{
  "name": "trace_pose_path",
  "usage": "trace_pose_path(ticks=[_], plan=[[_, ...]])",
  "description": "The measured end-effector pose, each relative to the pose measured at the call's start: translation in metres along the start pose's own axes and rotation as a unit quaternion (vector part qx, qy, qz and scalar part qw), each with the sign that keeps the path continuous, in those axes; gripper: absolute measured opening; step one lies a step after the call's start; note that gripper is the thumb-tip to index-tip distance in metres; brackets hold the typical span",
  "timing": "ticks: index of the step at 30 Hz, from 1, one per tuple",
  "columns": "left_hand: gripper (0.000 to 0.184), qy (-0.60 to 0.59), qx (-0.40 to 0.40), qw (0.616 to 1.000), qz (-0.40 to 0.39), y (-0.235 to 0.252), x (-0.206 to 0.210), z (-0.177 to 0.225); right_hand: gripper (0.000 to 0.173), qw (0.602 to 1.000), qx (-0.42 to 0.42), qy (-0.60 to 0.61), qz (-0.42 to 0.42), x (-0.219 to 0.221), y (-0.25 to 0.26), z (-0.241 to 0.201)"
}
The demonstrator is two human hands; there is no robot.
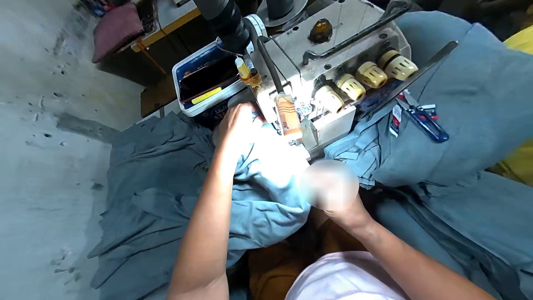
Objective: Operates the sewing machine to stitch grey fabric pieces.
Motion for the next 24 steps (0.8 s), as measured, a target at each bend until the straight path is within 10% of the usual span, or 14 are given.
trace_pose_path(ticks=[13, 16, 19, 24], plan=[[0.031, 0.01, -0.042, 0.996, 0.072, -0.006, 0.011, 0.005, 0.014, 0.999, -0.027, 0.003, 0.02, 0.005, -0.003, 0.011], [0.068, -0.03, -0.056, 0.99, 0.129, -0.037, 0.026, -0.03, 0.017, 1.0, -0.006, 0.02, -0.014, -0.001, -0.003, 0.013], [0.114, -0.033, -0.056, 0.998, 0.021, -0.09, 0.044, -0.062, 0.018, 0.999, 0.017, 0.018, -0.03, -0.008, -0.005, 0.005], [0.038, 0.066, -0.028, 0.993, 0.095, -0.124, 0.028, -0.096, 0.017, 0.999, -0.004, -0.022, -0.037, -0.007, -0.005, -0.001]])
Point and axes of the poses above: each hand's wrist, its own y-axis towards the middle knuckle, its own x-axis out of the palm, z = x × y, the point moved 2 cm from there along y, towards the middle knuckle, and after that the axes turned 15 degrees about y, right-handed, at the moved point
